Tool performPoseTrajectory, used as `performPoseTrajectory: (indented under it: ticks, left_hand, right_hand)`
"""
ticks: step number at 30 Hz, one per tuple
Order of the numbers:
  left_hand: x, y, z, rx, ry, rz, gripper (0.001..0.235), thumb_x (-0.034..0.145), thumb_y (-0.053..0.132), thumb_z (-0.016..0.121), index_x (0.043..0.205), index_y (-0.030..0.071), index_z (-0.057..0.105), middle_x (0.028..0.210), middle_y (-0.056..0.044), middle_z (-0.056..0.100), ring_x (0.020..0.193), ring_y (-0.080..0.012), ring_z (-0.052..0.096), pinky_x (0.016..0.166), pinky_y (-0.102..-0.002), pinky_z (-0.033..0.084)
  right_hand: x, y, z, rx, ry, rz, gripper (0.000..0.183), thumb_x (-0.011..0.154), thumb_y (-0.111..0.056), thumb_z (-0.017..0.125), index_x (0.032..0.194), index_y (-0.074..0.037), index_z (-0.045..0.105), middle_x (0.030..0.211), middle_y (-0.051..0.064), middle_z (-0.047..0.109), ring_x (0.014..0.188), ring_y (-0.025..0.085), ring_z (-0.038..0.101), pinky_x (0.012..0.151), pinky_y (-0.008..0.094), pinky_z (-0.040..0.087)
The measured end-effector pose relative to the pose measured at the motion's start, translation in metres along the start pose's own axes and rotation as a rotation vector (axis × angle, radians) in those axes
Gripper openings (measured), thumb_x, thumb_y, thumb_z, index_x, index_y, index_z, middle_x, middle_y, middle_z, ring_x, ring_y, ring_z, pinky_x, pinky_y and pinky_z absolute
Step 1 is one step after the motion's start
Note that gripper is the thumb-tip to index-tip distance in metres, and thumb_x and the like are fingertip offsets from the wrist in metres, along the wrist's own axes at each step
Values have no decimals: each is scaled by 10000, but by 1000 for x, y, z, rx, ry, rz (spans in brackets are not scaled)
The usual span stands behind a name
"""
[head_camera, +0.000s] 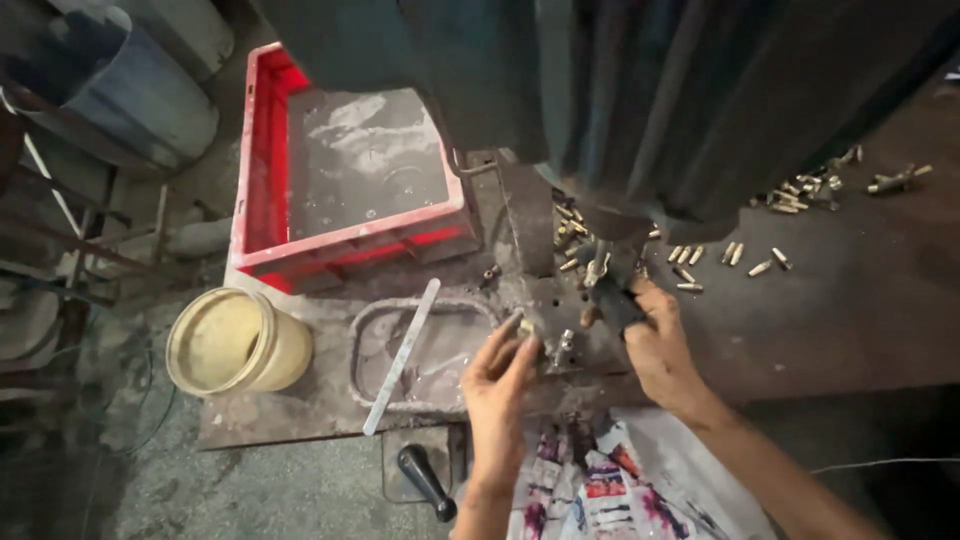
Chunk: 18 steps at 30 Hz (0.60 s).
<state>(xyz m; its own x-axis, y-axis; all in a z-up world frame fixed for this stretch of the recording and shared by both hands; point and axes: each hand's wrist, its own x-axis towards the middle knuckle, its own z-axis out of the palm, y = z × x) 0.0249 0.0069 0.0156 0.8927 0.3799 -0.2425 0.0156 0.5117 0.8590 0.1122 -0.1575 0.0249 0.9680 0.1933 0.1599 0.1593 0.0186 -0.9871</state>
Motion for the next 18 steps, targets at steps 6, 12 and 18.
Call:
performPoseTrajectory:
  ticks: [6, 12, 18]
  left_hand:
    - [-35, 5, 0, -37, 28, -38, 458, 850, 29, 749, 1301, 6, 673, 1049, -92, 765, 914, -140, 719, 814, -282, 581]
    - [-31, -6, -4, 28, 33, 50, 439, 880, 6, 761, 1310, -23, 682, 1015, -102, 746, 909, -134, 689, 815, -272, 564]
    - [-55, 114, 70, 216, -41, 603, 398, 915, -41, 732, 1302, 16, 659, 1097, -114, 763, 978, -139, 742, 871, -272, 631]
  right_hand:
    - [1, 18, -9, 77, -126, -82, 425, 792, 41, 414, 1142, 20, 655, 962, 74, 711, 872, 143, 675, 874, 301, 554]
    - [1, 10, -7, 81, -109, -42, 426, 773, 27, 400, 1109, 26, 662, 963, 66, 708, 877, 150, 666, 872, 309, 539]
    - [12, 77, -44, -235, -94, -66, 431, 782, 39, 435, 1123, 45, 699, 979, 65, 699, 914, 184, 606, 832, 317, 492]
